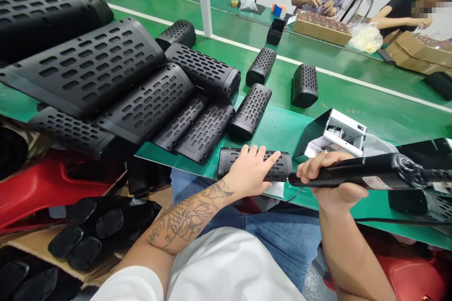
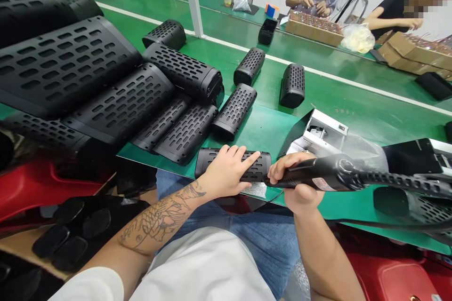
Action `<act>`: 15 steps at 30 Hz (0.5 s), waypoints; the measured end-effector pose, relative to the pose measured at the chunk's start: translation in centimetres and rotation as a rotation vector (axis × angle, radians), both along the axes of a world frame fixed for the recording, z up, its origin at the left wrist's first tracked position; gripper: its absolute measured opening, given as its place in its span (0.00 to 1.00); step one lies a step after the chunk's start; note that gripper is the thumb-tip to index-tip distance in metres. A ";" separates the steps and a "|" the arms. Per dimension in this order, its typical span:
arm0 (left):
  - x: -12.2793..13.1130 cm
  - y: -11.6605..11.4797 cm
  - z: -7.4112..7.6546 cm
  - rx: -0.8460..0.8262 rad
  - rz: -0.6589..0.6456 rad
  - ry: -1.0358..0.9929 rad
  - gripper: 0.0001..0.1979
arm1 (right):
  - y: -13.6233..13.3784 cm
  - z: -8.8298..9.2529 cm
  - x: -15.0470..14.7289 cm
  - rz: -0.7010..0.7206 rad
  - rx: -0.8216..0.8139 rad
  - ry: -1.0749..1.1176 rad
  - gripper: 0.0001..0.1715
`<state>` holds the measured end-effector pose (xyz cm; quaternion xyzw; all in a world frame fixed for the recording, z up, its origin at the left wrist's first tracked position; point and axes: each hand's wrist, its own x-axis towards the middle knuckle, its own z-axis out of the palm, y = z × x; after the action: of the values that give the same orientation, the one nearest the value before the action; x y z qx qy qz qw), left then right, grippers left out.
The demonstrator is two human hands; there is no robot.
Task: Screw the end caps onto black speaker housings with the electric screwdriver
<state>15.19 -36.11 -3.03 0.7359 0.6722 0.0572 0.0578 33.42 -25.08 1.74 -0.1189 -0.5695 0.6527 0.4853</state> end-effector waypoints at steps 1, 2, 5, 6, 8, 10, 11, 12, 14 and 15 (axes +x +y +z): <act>0.0 0.0 0.1 -0.006 0.000 0.002 0.50 | 0.1 0.0 0.0 0.009 0.003 0.003 0.34; 0.0 0.0 0.2 -0.013 -0.001 0.004 0.50 | 0.3 -0.1 0.0 0.019 0.002 0.007 0.32; 0.0 0.1 0.4 -0.036 -0.004 0.006 0.49 | 0.6 -0.2 0.0 0.060 -0.011 0.010 0.30; 0.0 0.1 0.5 -0.038 -0.005 0.005 0.49 | 0.7 -0.3 0.0 0.078 -0.008 0.009 0.32; 0.0 0.1 0.5 -0.041 -0.006 0.001 0.50 | 0.7 -0.5 0.0 0.118 0.028 0.012 0.34; 0.0 0.2 0.6 -0.046 -0.006 -0.002 0.50 | 0.7 -0.8 0.0 0.159 0.092 0.020 0.34; 0.1 0.2 0.6 -0.051 -0.007 -0.002 0.50 | 0.7 -0.9 0.1 0.185 0.125 0.021 0.34; 0.1 0.2 0.6 -0.056 -0.007 -0.003 0.50 | 0.8 -1.1 0.2 0.205 0.150 0.023 0.35; 0.1 0.3 0.8 -0.067 -0.006 -0.005 0.50 | 1.0 -1.5 0.4 0.248 0.181 0.011 0.37; 0.0 0.3 0.9 -0.073 -0.003 -0.006 0.50 | 1.2 -1.6 0.4 0.252 0.179 -0.009 0.38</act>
<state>15.24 -35.83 -2.16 0.7341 0.6725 0.0349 0.0867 33.86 -23.92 0.10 -0.0055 -0.6380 0.6544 0.4058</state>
